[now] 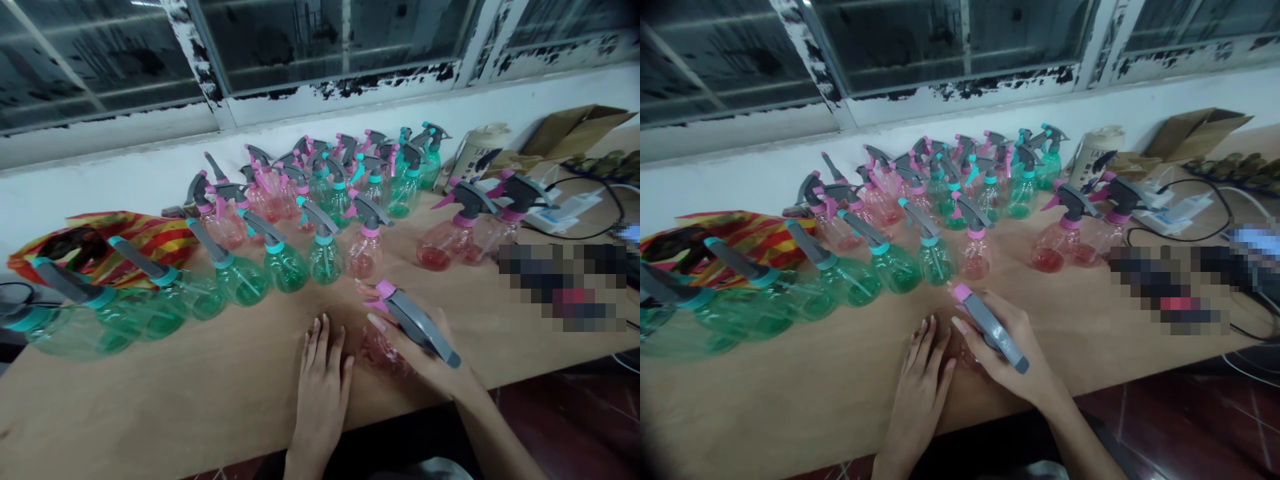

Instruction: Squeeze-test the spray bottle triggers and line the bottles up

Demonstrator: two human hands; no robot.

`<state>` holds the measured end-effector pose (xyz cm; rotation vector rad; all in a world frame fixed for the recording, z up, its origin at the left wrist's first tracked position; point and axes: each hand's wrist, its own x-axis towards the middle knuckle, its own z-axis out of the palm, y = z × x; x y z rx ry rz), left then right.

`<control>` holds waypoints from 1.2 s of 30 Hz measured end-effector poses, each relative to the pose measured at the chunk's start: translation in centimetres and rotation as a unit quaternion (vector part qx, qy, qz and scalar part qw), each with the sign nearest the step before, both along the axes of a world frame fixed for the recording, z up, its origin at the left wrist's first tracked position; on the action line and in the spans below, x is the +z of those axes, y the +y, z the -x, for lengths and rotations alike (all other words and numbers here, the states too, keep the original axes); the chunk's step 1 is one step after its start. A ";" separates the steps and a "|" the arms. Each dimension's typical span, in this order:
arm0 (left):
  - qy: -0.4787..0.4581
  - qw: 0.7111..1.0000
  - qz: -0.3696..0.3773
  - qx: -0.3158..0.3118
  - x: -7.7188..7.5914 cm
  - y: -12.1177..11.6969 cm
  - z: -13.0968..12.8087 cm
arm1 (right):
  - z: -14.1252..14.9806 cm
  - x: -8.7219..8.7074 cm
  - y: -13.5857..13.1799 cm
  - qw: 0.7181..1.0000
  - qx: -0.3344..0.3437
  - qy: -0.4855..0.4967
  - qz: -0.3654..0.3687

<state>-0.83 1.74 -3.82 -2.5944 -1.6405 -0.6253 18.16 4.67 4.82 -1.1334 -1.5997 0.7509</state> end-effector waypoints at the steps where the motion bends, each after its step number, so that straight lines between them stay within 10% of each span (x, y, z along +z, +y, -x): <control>1: 0.003 1.000 0.004 -0.001 0.1 0.0 0.0 | 0.0 0.0 0.0 1.000 0.000 -0.002 0.001; 36: 0.021 0.999 0.026 0.004 0.7 -0.1 -0.2 | -0.7 0.5 -0.3 0.997 0.003 -0.064 -0.042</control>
